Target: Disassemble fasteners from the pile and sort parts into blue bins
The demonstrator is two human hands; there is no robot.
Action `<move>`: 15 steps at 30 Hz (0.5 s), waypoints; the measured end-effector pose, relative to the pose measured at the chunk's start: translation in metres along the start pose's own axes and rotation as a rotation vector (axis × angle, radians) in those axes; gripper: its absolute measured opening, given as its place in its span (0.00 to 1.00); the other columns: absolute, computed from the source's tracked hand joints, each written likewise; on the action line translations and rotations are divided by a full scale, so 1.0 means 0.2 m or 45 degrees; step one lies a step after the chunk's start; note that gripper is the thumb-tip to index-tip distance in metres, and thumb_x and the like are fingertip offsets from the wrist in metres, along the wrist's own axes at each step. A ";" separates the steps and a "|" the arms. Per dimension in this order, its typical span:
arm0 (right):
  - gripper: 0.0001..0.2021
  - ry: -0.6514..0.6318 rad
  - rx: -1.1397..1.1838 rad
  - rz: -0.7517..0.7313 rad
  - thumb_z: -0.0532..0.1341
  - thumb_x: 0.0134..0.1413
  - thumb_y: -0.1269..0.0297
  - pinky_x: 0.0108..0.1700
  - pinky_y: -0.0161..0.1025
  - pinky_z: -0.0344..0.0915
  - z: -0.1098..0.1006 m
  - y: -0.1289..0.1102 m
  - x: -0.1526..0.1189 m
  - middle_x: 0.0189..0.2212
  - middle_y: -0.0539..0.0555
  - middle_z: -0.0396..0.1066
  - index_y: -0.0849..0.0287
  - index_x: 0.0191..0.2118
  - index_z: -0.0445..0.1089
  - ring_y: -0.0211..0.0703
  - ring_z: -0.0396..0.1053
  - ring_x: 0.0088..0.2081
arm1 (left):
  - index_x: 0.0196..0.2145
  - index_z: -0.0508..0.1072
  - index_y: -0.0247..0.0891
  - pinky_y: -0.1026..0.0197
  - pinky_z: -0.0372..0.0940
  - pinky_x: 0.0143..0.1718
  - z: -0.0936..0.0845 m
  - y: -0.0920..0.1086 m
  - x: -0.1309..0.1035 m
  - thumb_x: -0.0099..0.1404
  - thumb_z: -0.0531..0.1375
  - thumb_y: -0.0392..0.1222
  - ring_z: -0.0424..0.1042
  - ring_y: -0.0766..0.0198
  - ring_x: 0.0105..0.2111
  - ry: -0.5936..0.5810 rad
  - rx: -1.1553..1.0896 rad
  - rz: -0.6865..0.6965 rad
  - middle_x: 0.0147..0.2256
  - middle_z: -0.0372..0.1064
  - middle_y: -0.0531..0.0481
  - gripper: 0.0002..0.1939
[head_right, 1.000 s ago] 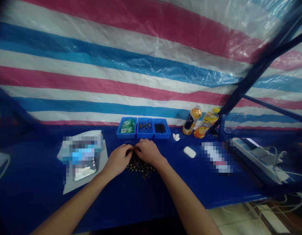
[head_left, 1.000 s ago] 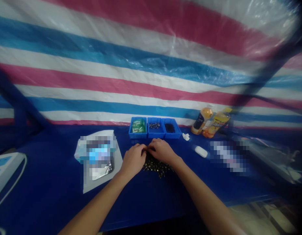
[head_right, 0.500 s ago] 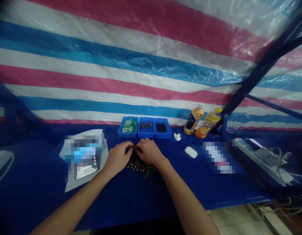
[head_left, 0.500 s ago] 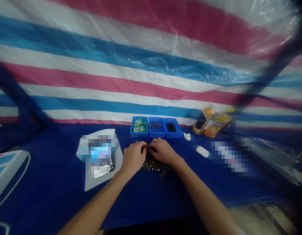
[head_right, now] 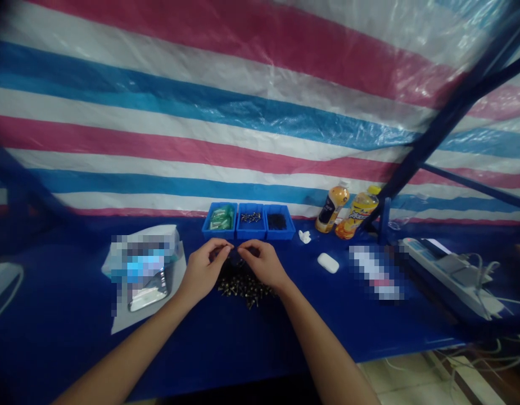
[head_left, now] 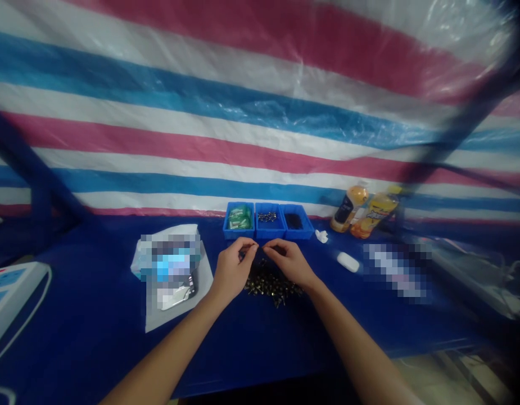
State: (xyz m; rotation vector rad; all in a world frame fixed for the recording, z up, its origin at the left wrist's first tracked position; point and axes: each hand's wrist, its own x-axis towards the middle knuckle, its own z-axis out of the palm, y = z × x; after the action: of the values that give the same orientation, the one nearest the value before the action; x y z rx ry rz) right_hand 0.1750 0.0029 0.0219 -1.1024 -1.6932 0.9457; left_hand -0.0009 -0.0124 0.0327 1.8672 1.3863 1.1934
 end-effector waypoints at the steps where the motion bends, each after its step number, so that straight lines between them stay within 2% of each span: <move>1: 0.12 0.029 0.010 0.013 0.60 0.56 0.56 0.36 0.37 0.62 -0.01 0.00 0.00 0.31 0.52 0.73 0.58 0.36 0.74 0.40 0.67 0.32 | 0.39 0.73 0.40 0.61 0.64 0.36 0.00 0.00 0.00 0.67 0.55 0.47 0.72 0.61 0.34 0.006 0.001 0.010 0.35 0.75 0.51 0.10; 4: 0.14 0.059 0.044 0.033 0.60 0.56 0.53 0.32 0.36 0.60 -0.02 -0.01 -0.01 0.28 0.51 0.70 0.59 0.34 0.74 0.38 0.64 0.28 | 0.40 0.73 0.41 0.61 0.64 0.39 0.00 0.00 -0.01 0.67 0.56 0.44 0.73 0.61 0.35 -0.006 0.055 0.107 0.36 0.75 0.51 0.08; 9: 0.14 0.044 -0.012 0.012 0.60 0.57 0.53 0.32 0.35 0.60 -0.03 -0.02 -0.03 0.28 0.51 0.70 0.60 0.34 0.73 0.37 0.63 0.28 | 0.39 0.73 0.41 0.60 0.64 0.41 0.03 -0.03 -0.02 0.68 0.55 0.40 0.72 0.61 0.38 -0.055 0.155 0.332 0.37 0.72 0.51 0.07; 15: 0.11 -0.006 -0.230 -0.111 0.58 0.59 0.57 0.33 0.35 0.60 -0.04 -0.02 -0.03 0.29 0.51 0.71 0.59 0.34 0.73 0.38 0.65 0.30 | 0.40 0.73 0.42 0.58 0.64 0.42 0.04 -0.06 -0.02 0.68 0.56 0.38 0.71 0.61 0.39 -0.070 0.296 0.421 0.39 0.71 0.50 0.06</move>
State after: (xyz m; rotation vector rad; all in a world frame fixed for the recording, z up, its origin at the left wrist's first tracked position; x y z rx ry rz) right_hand 0.1820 -0.0042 0.0266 -1.1339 -1.8432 0.7526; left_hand 0.0000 -0.0113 0.0167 2.3459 1.2639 1.1609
